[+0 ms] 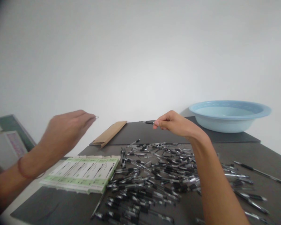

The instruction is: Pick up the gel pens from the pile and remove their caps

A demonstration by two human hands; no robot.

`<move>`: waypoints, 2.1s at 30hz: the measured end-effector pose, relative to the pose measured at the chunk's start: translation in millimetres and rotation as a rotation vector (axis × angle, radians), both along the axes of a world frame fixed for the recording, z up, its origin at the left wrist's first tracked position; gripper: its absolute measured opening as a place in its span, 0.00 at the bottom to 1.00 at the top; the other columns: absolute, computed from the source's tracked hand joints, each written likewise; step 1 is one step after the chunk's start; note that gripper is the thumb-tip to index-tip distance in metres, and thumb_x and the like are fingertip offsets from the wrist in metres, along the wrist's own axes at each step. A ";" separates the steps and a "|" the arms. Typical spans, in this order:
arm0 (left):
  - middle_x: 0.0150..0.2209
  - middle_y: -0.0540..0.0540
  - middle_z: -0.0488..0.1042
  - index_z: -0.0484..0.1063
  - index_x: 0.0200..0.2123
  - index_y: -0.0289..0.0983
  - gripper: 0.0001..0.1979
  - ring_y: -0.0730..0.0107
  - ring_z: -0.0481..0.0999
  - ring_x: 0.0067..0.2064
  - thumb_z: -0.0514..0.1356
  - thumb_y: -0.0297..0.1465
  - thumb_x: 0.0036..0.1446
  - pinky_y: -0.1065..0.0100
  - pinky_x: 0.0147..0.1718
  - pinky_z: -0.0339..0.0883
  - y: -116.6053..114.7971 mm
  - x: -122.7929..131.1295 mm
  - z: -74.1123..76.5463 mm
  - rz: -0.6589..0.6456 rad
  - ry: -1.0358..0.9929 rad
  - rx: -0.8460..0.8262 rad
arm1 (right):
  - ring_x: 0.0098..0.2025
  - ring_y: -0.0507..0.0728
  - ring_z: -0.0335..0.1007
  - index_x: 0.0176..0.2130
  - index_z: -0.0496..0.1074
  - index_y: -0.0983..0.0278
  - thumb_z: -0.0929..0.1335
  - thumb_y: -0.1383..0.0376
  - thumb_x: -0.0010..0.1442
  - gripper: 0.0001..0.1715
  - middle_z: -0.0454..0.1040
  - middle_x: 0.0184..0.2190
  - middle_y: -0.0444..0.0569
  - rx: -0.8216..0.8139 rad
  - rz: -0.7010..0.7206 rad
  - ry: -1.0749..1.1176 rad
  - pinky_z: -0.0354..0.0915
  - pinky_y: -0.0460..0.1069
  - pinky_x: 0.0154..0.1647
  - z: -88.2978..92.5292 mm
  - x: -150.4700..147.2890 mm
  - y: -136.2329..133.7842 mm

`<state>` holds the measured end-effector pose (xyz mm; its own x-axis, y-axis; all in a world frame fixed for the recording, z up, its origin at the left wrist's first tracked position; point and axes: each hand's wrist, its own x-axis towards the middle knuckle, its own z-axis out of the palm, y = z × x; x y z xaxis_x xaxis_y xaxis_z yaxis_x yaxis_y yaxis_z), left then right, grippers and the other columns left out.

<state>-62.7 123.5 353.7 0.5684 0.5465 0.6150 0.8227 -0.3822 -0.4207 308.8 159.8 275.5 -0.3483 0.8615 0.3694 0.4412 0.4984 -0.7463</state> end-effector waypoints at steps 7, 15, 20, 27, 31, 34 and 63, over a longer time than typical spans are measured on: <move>0.41 0.49 0.82 0.78 0.44 0.40 0.14 0.67 0.80 0.40 0.54 0.38 0.72 0.64 0.38 0.66 31.1 53.4 -34.6 -0.342 -0.008 -0.102 | 0.26 0.52 0.55 0.35 0.84 0.65 0.69 0.48 0.63 0.25 0.67 0.22 0.44 0.001 0.026 -0.031 0.52 0.49 0.27 -1.7 -7.5 3.0; 0.37 0.50 0.81 0.78 0.40 0.41 0.11 0.68 0.79 0.38 0.58 0.38 0.70 0.63 0.37 0.65 47.0 75.3 -40.4 -0.388 -0.067 -0.161 | 0.26 0.52 0.54 0.36 0.84 0.64 0.69 0.48 0.64 0.24 0.65 0.22 0.43 -0.004 0.028 -0.028 0.52 0.49 0.28 -3.5 -8.1 4.1; 0.36 0.51 0.82 0.79 0.39 0.41 0.09 0.69 0.78 0.36 0.59 0.37 0.69 0.64 0.36 0.65 46.1 80.4 -40.2 -0.424 -0.124 -0.207 | 0.27 0.52 0.55 0.36 0.84 0.64 0.68 0.49 0.65 0.23 0.64 0.22 0.43 -0.005 0.036 -0.047 0.54 0.49 0.29 -2.3 -12.2 3.8; 0.36 0.51 0.82 0.80 0.39 0.41 0.07 0.70 0.78 0.36 0.62 0.35 0.66 0.65 0.37 0.68 44.6 91.0 -43.8 -0.490 -0.251 -0.390 | 0.27 0.52 0.54 0.37 0.84 0.63 0.69 0.50 0.65 0.22 0.63 0.21 0.42 0.008 0.066 -0.075 0.52 0.49 0.28 -2.7 -13.6 6.3; 0.37 0.49 0.81 0.78 0.40 0.39 0.07 0.70 0.79 0.38 0.66 0.36 0.62 0.67 0.37 0.73 43.3 94.9 -48.5 -0.550 -0.573 -0.700 | 0.26 0.52 0.53 0.37 0.84 0.64 0.69 0.50 0.64 0.22 0.64 0.21 0.42 -0.007 0.077 -0.034 0.52 0.49 0.28 -0.5 -13.1 2.9; 0.47 0.44 0.79 0.74 0.49 0.39 0.19 0.65 0.80 0.45 0.70 0.39 0.56 0.65 0.38 0.76 42.4 96.2 -51.3 -0.526 -0.650 -0.818 | 0.27 0.52 0.55 0.36 0.84 0.64 0.69 0.50 0.64 0.22 0.66 0.22 0.43 0.007 0.088 -0.024 0.54 0.49 0.29 -1.8 -13.6 3.8; 0.58 0.43 0.73 0.82 0.37 0.42 0.07 0.56 0.73 0.58 0.63 0.34 0.64 0.48 0.61 0.66 46.7 93.5 -62.0 -0.496 -0.442 -0.548 | 0.27 0.53 0.58 0.32 0.82 0.65 0.68 0.57 0.61 0.17 0.69 0.22 0.44 0.039 0.075 -0.080 0.56 0.49 0.29 -7.4 -29.7 8.6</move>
<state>30.8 170.2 291.7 0.5909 0.5824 0.5582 0.5513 -0.7967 0.2475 279.1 168.3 268.1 -0.4411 0.8173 0.3708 0.4587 0.5604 -0.6896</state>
